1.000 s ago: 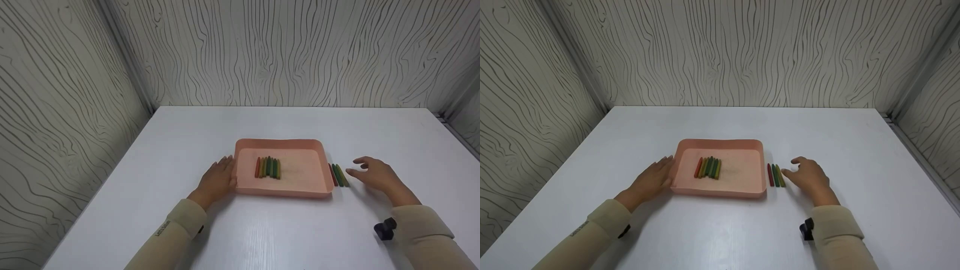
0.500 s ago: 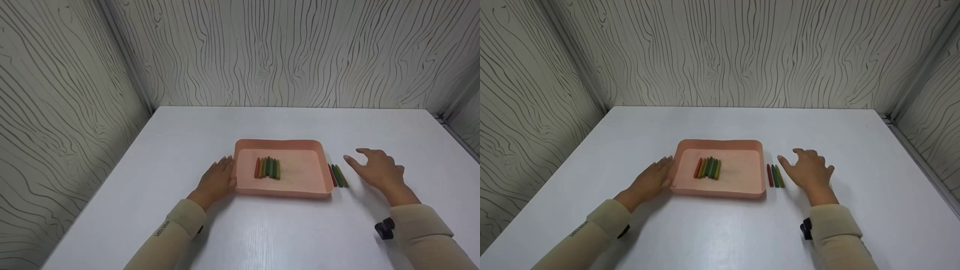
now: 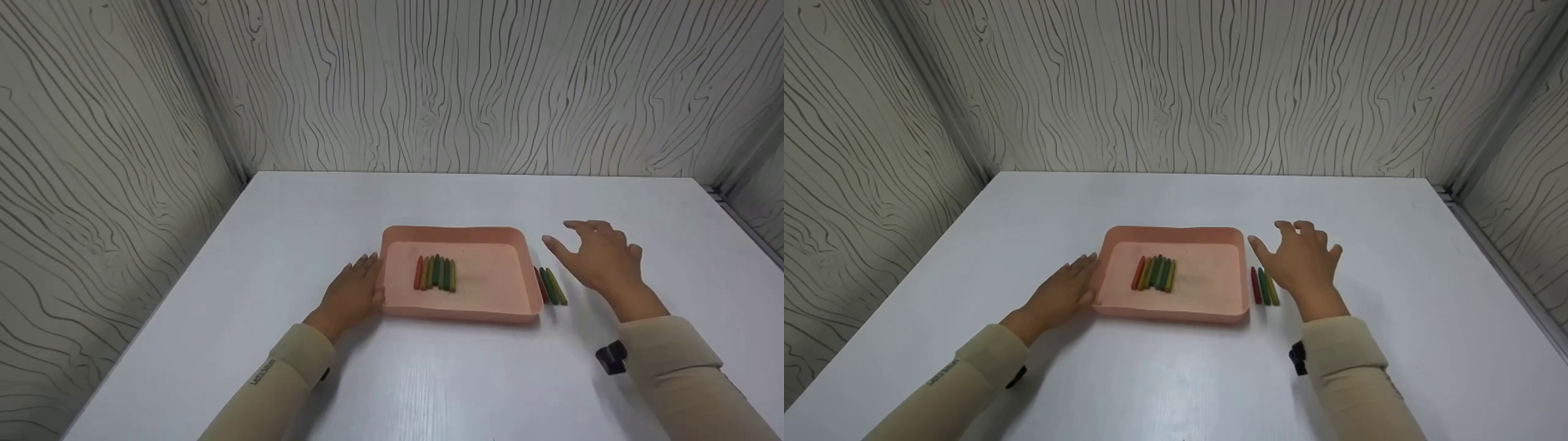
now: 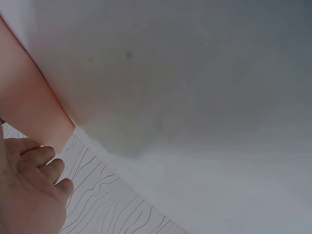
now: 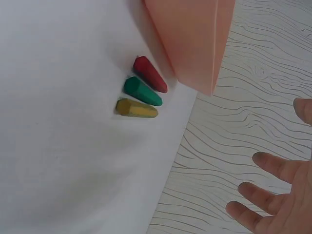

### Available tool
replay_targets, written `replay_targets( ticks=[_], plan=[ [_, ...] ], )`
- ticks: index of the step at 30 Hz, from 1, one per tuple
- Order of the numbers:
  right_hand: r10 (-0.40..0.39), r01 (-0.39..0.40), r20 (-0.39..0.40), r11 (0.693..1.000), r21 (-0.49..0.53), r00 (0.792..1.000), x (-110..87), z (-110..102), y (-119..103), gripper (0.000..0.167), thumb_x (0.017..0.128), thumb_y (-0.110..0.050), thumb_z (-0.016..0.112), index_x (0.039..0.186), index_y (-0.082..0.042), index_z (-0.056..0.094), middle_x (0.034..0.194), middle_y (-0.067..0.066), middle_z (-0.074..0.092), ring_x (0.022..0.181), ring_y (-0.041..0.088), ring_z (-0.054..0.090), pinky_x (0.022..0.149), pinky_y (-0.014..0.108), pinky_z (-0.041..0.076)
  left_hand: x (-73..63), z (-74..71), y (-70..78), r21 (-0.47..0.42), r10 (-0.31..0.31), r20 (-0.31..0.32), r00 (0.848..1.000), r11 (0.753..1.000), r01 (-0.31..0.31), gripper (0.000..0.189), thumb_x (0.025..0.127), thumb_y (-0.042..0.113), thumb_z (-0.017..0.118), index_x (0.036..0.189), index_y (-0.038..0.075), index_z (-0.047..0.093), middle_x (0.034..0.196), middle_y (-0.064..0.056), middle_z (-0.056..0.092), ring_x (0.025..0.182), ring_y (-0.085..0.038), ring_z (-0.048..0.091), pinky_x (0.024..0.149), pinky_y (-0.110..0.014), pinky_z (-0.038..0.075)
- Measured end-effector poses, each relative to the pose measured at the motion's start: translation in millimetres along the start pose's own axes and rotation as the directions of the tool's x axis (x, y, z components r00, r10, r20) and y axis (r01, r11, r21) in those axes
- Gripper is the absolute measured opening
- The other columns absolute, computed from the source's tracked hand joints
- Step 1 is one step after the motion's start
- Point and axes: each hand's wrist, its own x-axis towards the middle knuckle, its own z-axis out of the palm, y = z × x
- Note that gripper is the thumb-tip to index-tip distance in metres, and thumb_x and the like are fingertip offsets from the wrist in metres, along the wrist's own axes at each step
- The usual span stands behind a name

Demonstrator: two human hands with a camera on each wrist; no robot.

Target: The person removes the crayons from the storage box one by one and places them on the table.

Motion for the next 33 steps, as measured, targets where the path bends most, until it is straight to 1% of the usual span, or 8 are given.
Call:
replay_targets(
  ticks=[5, 9, 14, 19, 24, 28, 31, 33],
  plan=[
    [-0.035, 0.035, 0.0, 0.999, 0.006, 0.999, 4.0, 0, -15, 0.083, 0.089, -0.07, 0.037, 0.136, -0.003, 0.049, 0.135, 0.032, 0.04, 0.116, 0.054, 0.039, 0.081, 0.068, 0.032, 0.4, 0.8, -0.6, -0.005, 0.0, -0.01, 1.0, 1.0, 0.0, 0.054, 0.097, 0.024, 0.041, 0.144, -0.003, 0.036, 0.148, -0.016, 0.036, 0.138, -0.03, 0.03, 0.111, -0.045, 0.024],
    [-0.054, 0.054, 0.007, 0.998, 0.011, 0.999, 6.3, 5, -27, 0.082, 0.089, -0.069, 0.038, 0.135, -0.003, 0.049, 0.135, 0.031, 0.041, 0.116, 0.054, 0.039, 0.082, 0.068, 0.032, 0.3, 1.5, -0.1, -0.008, -0.021, 0.007, 1.0, 1.0, 0.021, 0.055, 0.098, 0.025, 0.04, 0.146, -0.001, 0.033, 0.15, -0.014, 0.034, 0.139, -0.028, 0.027, 0.113, -0.043, 0.022],
    [-0.072, 0.072, 0.027, 0.997, 0.026, 0.997, 10.3, 16, -44, 0.083, 0.089, -0.07, 0.037, 0.136, -0.003, 0.049, 0.135, 0.031, 0.041, 0.117, 0.053, 0.039, 0.084, 0.069, 0.031, 0.8, 2.3, -0.4, -0.013, -0.036, 0.015, 0.999, 0.999, 0.036, 0.056, 0.098, 0.027, 0.04, 0.147, 0.0, 0.032, 0.151, -0.013, 0.032, 0.14, -0.027, 0.025, 0.113, -0.042, 0.02],
    [-0.08, 0.078, 0.059, 0.996, 0.032, 0.995, 14.3, 28, -61, 0.079, 0.089, -0.067, 0.041, 0.136, -0.003, 0.05, 0.135, 0.029, 0.042, 0.118, 0.051, 0.039, 0.086, 0.069, 0.032, 1.9, 3.0, -0.4, -0.019, -0.052, 0.033, 0.998, 0.998, 0.053, 0.057, 0.098, 0.029, 0.039, 0.148, 0.002, 0.031, 0.153, -0.011, 0.03, 0.141, -0.025, 0.023, 0.114, -0.041, 0.019],
    [-0.105, 0.103, 0.082, 0.994, 0.033, 0.991, 16.0, 41, -75, 0.076, 0.09, -0.064, 0.043, 0.135, -0.004, 0.051, 0.133, 0.028, 0.044, 0.117, 0.05, 0.042, 0.086, 0.069, 0.034, 1.9, 2.3, 0.7, -0.022, -0.065, 0.057, 0.996, 0.998, 0.066, 0.057, 0.099, 0.029, 0.037, 0.149, 0.003, 0.029, 0.154, -0.01, 0.028, 0.142, -0.024, 0.021, 0.114, -0.039, 0.017],
    [-0.122, 0.117, 0.103, 0.992, 0.054, 0.987, 16.8, 50, -84, 0.072, 0.091, -0.062, 0.044, 0.136, -0.006, 0.051, 0.133, 0.027, 0.045, 0.118, 0.049, 0.041, 0.086, 0.068, 0.034, 1.7, 1.4, 0.4, -0.001, -0.047, 0.049, 0.998, 0.999, 0.047, 0.057, 0.098, 0.029, 0.037, 0.148, 0.001, 0.031, 0.152, -0.011, 0.031, 0.141, -0.025, 0.024, 0.113, -0.041, 0.02],
    [-0.125, 0.118, 0.124, 0.991, 0.064, 0.984, 17.6, 56, -90, 0.069, 0.092, -0.059, 0.045, 0.135, -0.005, 0.052, 0.135, 0.027, 0.044, 0.123, 0.047, 0.038, 0.087, 0.069, 0.034, 1.8, 1.9, -0.4, 0.012, -0.03, 0.037, 0.999, 0.999, 0.03, 0.056, 0.098, 0.029, 0.037, 0.147, 0.0, 0.032, 0.151, -0.013, 0.032, 0.14, -0.027, 0.025, 0.113, -0.042, 0.022],
    [-0.123, 0.114, 0.141, 0.991, 0.071, 0.982, 18.0, 60, -93, 0.068, 0.092, -0.056, 0.047, 0.135, -0.004, 0.052, 0.135, 0.026, 0.046, 0.125, 0.046, 0.037, 0.089, 0.07, 0.031, 2.2, 2.5, -1.0, 0.008, -0.029, 0.033, 0.999, 1.0, 0.029, 0.056, 0.098, 0.029, 0.037, 0.147, 0.0, 0.032, 0.151, -0.012, 0.032, 0.14, -0.026, 0.025, 0.113, -0.042, 0.022]
  ],
)
